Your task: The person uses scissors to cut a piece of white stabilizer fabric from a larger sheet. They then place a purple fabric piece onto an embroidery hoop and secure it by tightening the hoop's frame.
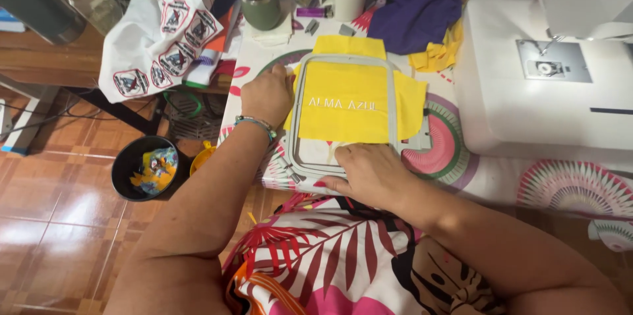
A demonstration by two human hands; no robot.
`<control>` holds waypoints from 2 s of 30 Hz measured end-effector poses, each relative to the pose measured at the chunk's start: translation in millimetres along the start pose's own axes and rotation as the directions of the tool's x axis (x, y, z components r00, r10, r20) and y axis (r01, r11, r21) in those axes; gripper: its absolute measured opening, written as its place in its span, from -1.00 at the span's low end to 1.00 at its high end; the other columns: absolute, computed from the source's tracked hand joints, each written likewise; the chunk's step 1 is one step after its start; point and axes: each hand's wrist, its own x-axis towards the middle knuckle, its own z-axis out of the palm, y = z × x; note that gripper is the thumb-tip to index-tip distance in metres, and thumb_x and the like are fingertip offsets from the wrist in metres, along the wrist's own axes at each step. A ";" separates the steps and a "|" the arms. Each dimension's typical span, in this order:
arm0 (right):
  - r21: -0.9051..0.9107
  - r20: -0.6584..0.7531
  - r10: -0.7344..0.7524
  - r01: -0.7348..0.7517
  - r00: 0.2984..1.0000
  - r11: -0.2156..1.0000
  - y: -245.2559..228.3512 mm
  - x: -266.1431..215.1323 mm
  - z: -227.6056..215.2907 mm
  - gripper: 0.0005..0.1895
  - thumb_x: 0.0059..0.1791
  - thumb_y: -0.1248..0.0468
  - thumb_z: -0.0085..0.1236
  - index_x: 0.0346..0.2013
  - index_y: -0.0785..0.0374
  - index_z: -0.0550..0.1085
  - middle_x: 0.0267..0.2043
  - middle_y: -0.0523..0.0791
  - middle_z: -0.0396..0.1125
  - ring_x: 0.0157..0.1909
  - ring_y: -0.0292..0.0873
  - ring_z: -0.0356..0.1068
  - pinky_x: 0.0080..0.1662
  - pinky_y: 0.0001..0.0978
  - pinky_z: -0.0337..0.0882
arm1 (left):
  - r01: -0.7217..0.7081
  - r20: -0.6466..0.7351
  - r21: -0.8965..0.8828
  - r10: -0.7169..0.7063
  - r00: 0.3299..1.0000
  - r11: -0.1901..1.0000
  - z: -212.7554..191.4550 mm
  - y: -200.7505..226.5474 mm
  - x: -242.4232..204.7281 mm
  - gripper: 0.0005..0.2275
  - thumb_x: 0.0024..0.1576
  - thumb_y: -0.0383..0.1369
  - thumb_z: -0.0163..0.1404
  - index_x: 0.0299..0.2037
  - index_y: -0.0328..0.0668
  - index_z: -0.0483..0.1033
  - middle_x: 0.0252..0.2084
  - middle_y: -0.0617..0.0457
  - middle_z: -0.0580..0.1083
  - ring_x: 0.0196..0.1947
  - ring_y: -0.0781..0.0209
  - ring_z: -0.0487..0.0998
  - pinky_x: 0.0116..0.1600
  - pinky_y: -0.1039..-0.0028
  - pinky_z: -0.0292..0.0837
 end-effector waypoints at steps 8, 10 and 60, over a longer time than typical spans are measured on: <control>0.022 -0.015 0.022 -0.021 1.000 1.000 1.8 0.9 9.7 -0.43 0.07 -0.24 -0.10 -0.42 0.21 0.46 -0.49 0.02 0.38 -0.35 0.13 0.50 -0.28 -0.02 0.46 | -0.020 0.016 0.044 0.019 1.000 0.999 4.4 -0.9 -0.1 -0.70 0.34 -0.09 -0.28 -0.06 -0.08 0.41 -0.23 -0.02 0.55 -0.20 -0.14 0.68 -0.11 0.06 0.56; -0.019 -0.114 -0.021 0.019 0.993 1.000 8.3 -1.4 26.0 -0.43 0.05 -0.26 -0.04 -0.41 0.20 0.46 -0.50 -0.01 0.37 -0.38 0.12 0.50 -0.30 -0.04 0.47 | -0.031 0.010 0.051 0.030 0.999 0.998 8.2 -4.1 1.1 -0.71 0.34 -0.09 -0.27 -0.06 -0.07 0.41 -0.23 0.00 0.55 -0.20 -0.12 0.68 -0.12 0.07 0.57; -0.446 -0.583 0.072 -0.392 0.809 0.805 155.3 -241.0 -93.7 -0.84 0.04 0.17 0.29 -0.42 0.04 0.55 -0.62 -0.25 0.19 -0.58 -0.20 0.15 -0.49 -0.33 0.18 | -0.076 -0.226 -0.815 0.195 0.954 -0.574 20.6 434.0 277.0 -0.67 0.20 -0.11 -0.03 0.03 -0.12 0.56 -0.01 -0.09 0.65 -0.04 0.08 0.70 0.09 0.21 0.67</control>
